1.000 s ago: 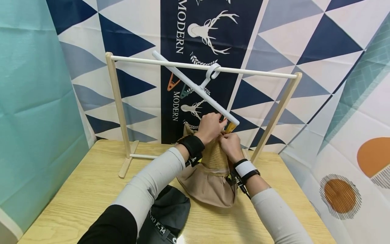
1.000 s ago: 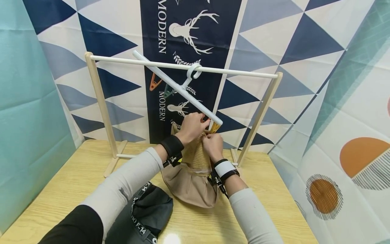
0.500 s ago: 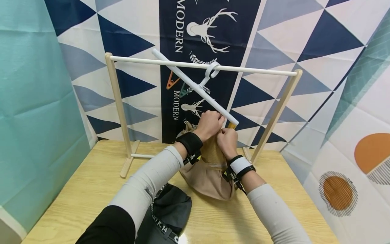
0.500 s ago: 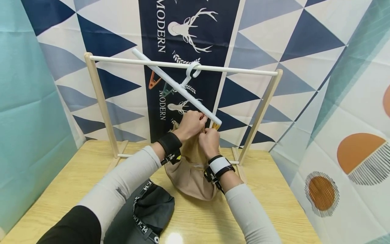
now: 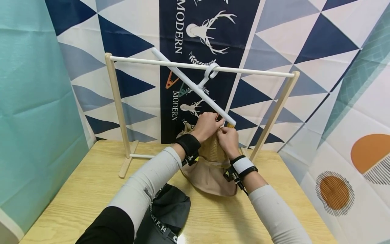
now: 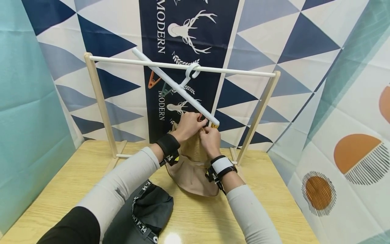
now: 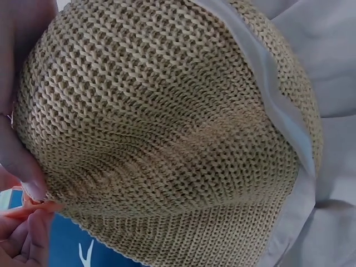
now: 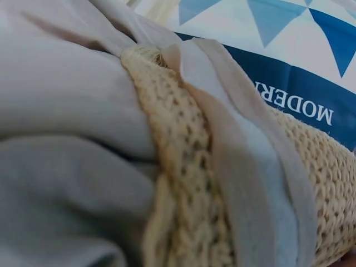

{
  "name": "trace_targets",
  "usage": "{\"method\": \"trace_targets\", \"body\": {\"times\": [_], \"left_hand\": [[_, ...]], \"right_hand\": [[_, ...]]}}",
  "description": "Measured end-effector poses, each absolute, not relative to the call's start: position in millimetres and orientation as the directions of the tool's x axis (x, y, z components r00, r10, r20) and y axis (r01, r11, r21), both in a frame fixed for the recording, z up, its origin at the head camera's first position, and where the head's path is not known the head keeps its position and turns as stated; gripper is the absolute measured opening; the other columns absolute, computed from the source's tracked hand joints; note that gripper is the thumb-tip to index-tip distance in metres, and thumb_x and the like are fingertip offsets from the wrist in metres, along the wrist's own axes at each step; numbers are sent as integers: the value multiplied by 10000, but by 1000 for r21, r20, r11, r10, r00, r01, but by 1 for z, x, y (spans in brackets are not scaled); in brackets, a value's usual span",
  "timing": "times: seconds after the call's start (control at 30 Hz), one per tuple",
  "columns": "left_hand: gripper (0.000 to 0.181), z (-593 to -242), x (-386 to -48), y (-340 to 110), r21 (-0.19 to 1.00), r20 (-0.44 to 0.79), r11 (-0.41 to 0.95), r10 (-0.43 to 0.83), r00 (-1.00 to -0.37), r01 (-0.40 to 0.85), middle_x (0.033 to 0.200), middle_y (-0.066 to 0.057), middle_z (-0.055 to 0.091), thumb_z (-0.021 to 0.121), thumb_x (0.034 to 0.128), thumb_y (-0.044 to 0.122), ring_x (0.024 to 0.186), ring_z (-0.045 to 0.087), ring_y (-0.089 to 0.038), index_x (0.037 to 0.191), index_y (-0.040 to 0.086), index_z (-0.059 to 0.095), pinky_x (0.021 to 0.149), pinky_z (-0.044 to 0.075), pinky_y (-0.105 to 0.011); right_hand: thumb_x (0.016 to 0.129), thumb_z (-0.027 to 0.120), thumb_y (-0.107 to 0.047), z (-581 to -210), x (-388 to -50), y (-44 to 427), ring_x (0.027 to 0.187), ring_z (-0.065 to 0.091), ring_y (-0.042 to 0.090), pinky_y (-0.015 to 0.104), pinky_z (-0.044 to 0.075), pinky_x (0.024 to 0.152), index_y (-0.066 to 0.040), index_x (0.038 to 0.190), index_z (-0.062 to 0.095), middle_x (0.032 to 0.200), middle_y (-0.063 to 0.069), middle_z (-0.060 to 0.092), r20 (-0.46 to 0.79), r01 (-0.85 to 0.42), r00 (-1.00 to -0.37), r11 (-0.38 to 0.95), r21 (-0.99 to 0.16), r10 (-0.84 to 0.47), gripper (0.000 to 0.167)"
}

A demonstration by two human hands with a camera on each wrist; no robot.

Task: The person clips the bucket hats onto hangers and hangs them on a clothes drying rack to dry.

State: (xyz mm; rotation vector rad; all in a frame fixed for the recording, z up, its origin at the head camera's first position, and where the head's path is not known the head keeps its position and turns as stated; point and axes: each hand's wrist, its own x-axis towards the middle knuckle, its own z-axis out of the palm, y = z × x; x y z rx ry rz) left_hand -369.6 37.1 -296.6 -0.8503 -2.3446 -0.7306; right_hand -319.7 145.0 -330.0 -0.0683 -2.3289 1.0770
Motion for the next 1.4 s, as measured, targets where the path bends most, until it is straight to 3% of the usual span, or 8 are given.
{"method": "trace_targets", "body": {"times": [0.2, 0.37, 0.57, 0.83, 1.0, 1.4], "left_hand": [[417, -301, -370, 35, 400, 590, 624, 386, -709, 672, 588, -7, 462, 619, 962, 347, 541, 488, -151, 631, 101, 552, 514, 297, -187], [361, -303, -370, 33, 423, 580, 618, 377, -722, 663, 704, -79, 595, 639, 946, 351, 648, 565, -203, 737, 57, 654, 605, 376, -242], [331, -306, -369, 31, 424, 574, 625, 374, -729, 655, 783, -93, 642, 637, 946, 355, 721, 609, -213, 820, 57, 705, 657, 438, -279], [288, -308, -369, 30, 453, 562, 592, 391, -729, 667, 875, -91, 692, 635, 951, 336, 790, 641, -204, 947, 70, 745, 711, 491, -292], [297, -307, -368, 28, 470, 546, 597, 382, -746, 650, 931, -83, 703, 621, 960, 344, 851, 657, -204, 1015, 81, 747, 777, 513, -319], [314, -312, -368, 22, 494, 529, 585, 385, -756, 643, 979, -100, 708, 594, 974, 356, 868, 657, -206, 1066, 96, 744, 782, 509, -329]], "right_hand": [[898, 618, -128, -331, -321, 149, 491, 453, 86, 224, 349, 503, 12, 710, 738, 540, 32, 594, 443, -158, -854, 675, -721, 274, 263], [888, 636, -160, -329, -319, 150, 534, 491, 68, 212, 382, 535, -3, 810, 779, 641, 99, 683, 444, -164, -851, 660, -733, 282, 226], [893, 639, -217, -330, -316, 154, 569, 536, 93, 211, 392, 550, -19, 813, 779, 648, 70, 699, 459, -183, -846, 659, -729, 273, 255], [920, 669, -338, -331, -314, 157, 687, 616, 157, 227, 437, 627, -37, 915, 787, 841, 159, 750, 434, -146, -856, 673, -725, 281, 323], [928, 663, -333, -331, -312, 157, 789, 668, 260, 236, 449, 653, -28, 958, 778, 893, 170, 752, 432, -146, -856, 670, -728, 284, 327], [920, 680, -325, -334, -310, 159, 788, 675, 263, 250, 460, 662, -28, 958, 778, 897, 170, 752, 439, -157, -850, 657, -738, 290, 315]]}}
